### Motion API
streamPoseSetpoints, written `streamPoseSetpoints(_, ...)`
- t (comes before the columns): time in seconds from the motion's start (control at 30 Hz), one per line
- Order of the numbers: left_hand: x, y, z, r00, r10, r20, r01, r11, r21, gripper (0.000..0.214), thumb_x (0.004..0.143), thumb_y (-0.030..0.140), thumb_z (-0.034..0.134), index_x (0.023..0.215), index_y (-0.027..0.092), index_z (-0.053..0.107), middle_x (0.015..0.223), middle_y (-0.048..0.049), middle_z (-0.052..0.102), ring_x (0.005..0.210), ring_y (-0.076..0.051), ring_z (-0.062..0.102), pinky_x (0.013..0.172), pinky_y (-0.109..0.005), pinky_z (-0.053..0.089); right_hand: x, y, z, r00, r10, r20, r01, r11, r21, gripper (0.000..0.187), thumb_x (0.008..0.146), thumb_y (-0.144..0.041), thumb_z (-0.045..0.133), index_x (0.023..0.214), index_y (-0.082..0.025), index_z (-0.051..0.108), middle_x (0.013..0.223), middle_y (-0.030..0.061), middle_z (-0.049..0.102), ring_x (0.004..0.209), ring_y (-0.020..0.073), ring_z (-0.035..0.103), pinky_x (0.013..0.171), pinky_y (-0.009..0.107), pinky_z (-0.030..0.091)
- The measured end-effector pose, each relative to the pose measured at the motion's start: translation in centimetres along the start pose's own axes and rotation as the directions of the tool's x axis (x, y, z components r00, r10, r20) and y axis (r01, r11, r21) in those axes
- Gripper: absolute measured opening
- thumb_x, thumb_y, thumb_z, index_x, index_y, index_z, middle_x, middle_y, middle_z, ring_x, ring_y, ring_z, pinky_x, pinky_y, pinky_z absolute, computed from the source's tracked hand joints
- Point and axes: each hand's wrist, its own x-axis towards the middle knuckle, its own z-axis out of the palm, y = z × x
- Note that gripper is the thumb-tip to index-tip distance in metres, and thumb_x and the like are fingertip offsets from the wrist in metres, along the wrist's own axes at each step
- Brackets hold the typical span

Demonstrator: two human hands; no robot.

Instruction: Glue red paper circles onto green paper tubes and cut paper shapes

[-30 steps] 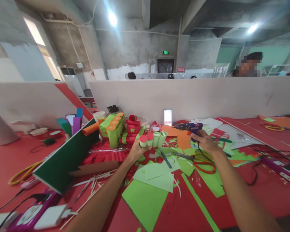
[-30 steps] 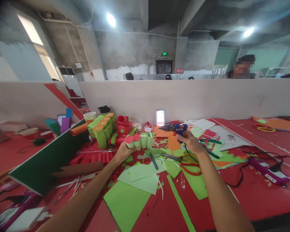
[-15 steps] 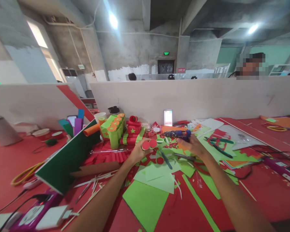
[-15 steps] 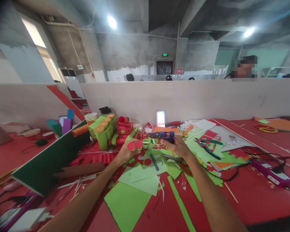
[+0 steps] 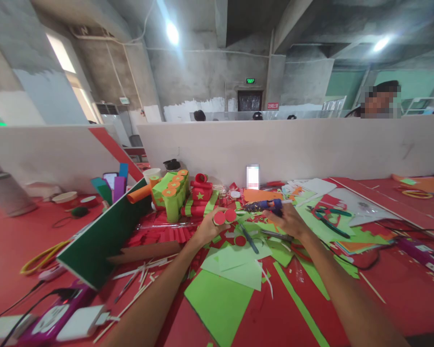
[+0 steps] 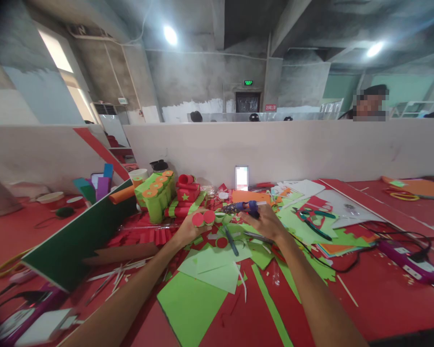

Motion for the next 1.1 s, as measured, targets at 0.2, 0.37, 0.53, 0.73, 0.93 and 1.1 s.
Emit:
streamPoseSetpoints(0.2, 0.0, -0.2, -0.03, 1.0, 0.005, 0.004, -0.005, 1.0, 0.004, 0.039, 0.07, 0.034, 0.08, 0.103, 0.017, 0.065, 0.102, -0.0078, 0.067, 0.095, -0.023, 0.061, 0.091, -0.039, 0.046, 0.11, 0.08, 0.48, 0.997, -0.062, -0.047, 0.058, 0.994, -0.094, 0.03, 0.086, -0.046, 0.06, 0.072, -0.02, 0.063, 0.065, 0.0014, 0.062, 0.062, 0.0182, 0.056, 0.061, 0.028, 0.04)
streamPoseSetpoints(0.37, 0.0, -0.41, -0.04, 1.0, 0.007, 0.009, -0.007, 1.0, 0.018, 0.039, 0.07, 0.033, 0.081, 0.102, 0.017, 0.065, 0.102, -0.0078, 0.068, 0.094, -0.021, 0.061, 0.089, -0.037, 0.046, 0.09, -0.05, 0.8, 0.996, -0.078, -0.053, 0.069, 0.986, -0.149, 0.027, 0.086, -0.045, 0.06, 0.076, -0.02, 0.06, 0.072, 0.0033, 0.064, 0.067, 0.02, 0.059, 0.065, 0.028, 0.041)
streamPoseSetpoints(0.53, 0.02, -0.39, -0.01, 1.0, 0.015, 0.001, -0.015, 1.0, 0.025, 0.036, 0.071, 0.033, 0.079, 0.1, 0.017, 0.065, 0.102, -0.007, 0.067, 0.094, -0.021, 0.061, 0.09, -0.037, 0.046, 0.12, -0.16, 0.85, 0.996, -0.076, -0.043, 0.067, 0.98, -0.186, 0.029, 0.087, -0.046, 0.059, 0.074, -0.02, 0.057, 0.07, 0.003, 0.062, 0.067, 0.0202, 0.059, 0.062, 0.028, 0.039)
streamPoseSetpoints(0.73, 0.02, -0.35, 0.06, 1.0, 0.002, 0.002, -0.002, 1.0, 0.008, 0.039, 0.07, 0.032, 0.081, 0.102, 0.016, 0.064, 0.102, -0.0081, 0.068, 0.093, -0.021, 0.061, 0.088, -0.034, 0.047, 0.11, -0.22, 0.87, 0.997, -0.071, -0.044, 0.062, 0.981, -0.182, 0.029, 0.087, -0.048, 0.059, 0.075, -0.021, 0.056, 0.071, 0.0027, 0.064, 0.068, 0.0201, 0.061, 0.063, 0.027, 0.039)
streamPoseSetpoints(0.93, 0.03, -0.35, 0.01, 1.0, 0.007, 0.002, -0.007, 1.0, 0.01, 0.038, 0.07, 0.034, 0.08, 0.101, 0.017, 0.065, 0.102, -0.0075, 0.067, 0.094, -0.022, 0.061, 0.089, -0.037, 0.047, 0.05, -0.46, 0.94, 0.996, -0.063, -0.057, 0.052, 0.984, -0.173, 0.03, 0.086, -0.048, 0.059, 0.074, -0.022, 0.054, 0.07, 0.0025, 0.064, 0.067, 0.0198, 0.06, 0.061, 0.027, 0.04)
streamPoseSetpoints(1.1, 0.02, -0.49, -0.07, 1.0, 0.006, 0.001, -0.006, 1.0, -0.002, 0.04, 0.07, 0.035, 0.081, 0.103, 0.018, 0.065, 0.102, -0.0077, 0.068, 0.094, -0.022, 0.061, 0.088, -0.037, 0.048, 0.13, -0.26, 0.92, 0.994, -0.078, -0.071, 0.063, 0.979, -0.196, 0.033, 0.086, -0.051, 0.058, 0.073, -0.021, 0.056, 0.069, 0.0031, 0.063, 0.065, 0.0193, 0.058, 0.062, 0.027, 0.04)
